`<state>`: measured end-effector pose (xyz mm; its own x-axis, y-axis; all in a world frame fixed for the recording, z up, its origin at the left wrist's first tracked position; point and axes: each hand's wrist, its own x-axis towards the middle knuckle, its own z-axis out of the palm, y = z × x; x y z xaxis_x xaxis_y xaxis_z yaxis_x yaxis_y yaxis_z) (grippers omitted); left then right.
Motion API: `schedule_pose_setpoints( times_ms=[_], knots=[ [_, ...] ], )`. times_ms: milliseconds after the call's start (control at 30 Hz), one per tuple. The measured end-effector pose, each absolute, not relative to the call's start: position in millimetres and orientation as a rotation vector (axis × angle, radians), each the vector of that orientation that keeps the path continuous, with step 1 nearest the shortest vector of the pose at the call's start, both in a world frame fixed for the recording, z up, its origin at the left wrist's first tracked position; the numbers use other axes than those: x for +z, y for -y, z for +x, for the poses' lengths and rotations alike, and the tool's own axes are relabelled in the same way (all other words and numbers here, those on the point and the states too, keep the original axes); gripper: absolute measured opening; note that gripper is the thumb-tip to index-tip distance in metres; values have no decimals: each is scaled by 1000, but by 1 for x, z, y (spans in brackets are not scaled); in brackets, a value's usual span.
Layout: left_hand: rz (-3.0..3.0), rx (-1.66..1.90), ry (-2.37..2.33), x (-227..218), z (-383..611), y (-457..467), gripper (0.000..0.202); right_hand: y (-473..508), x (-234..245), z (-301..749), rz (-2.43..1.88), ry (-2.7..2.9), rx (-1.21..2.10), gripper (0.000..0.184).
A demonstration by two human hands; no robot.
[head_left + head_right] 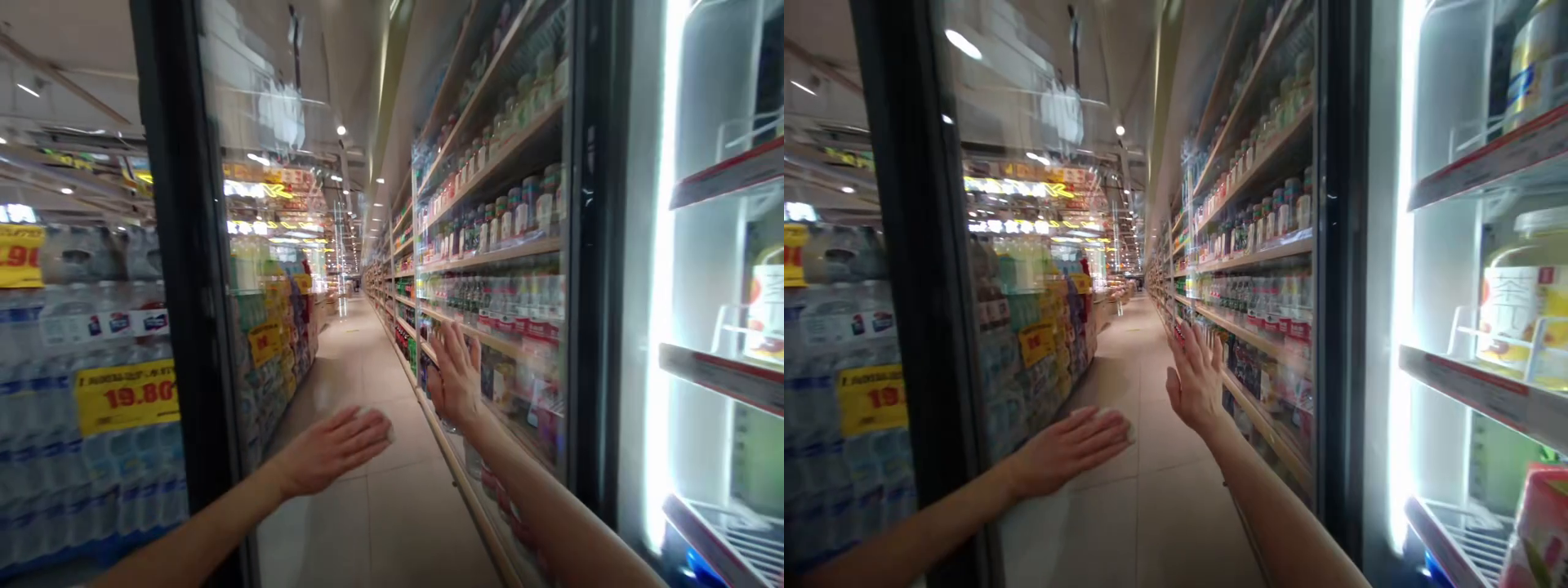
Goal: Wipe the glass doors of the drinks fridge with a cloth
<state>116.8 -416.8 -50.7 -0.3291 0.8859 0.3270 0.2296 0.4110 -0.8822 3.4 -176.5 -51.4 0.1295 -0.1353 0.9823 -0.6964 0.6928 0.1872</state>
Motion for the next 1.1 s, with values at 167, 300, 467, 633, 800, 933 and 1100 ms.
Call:
schedule_pose_setpoints(
  times_ms=[167, 300, 467, 633, 800, 933, 1100],
  knots=[
    [-463, 600, 1750, -32, 132, 458, 52, 192, -65, 2, 753, 1427, 450, 50],
    [-497, 638, 1784, -62, 145, 466, 51, 195, -67, 2, 727, 1433, 460, 51],
    [-839, 893, 1843, -110, 149, 464, 39, 197, -68, 3, 718, 1442, 455, 56],
    [-443, 598, 1784, -80, 134, 453, 43, 196, -69, 3, 705, 1451, 455, 55],
    [-766, 840, 1758, -70, 118, 422, 43, 197, -71, 6, 711, 1444, 444, 54],
    [-446, 627, 1701, -48, 103, 397, 48, 201, -81, 11, 744, 1465, 455, 54],
    [-545, 697, 1718, -60, 98, 381, 47, 199, -100, 19, 774, 1497, 469, 54]
  ],
)
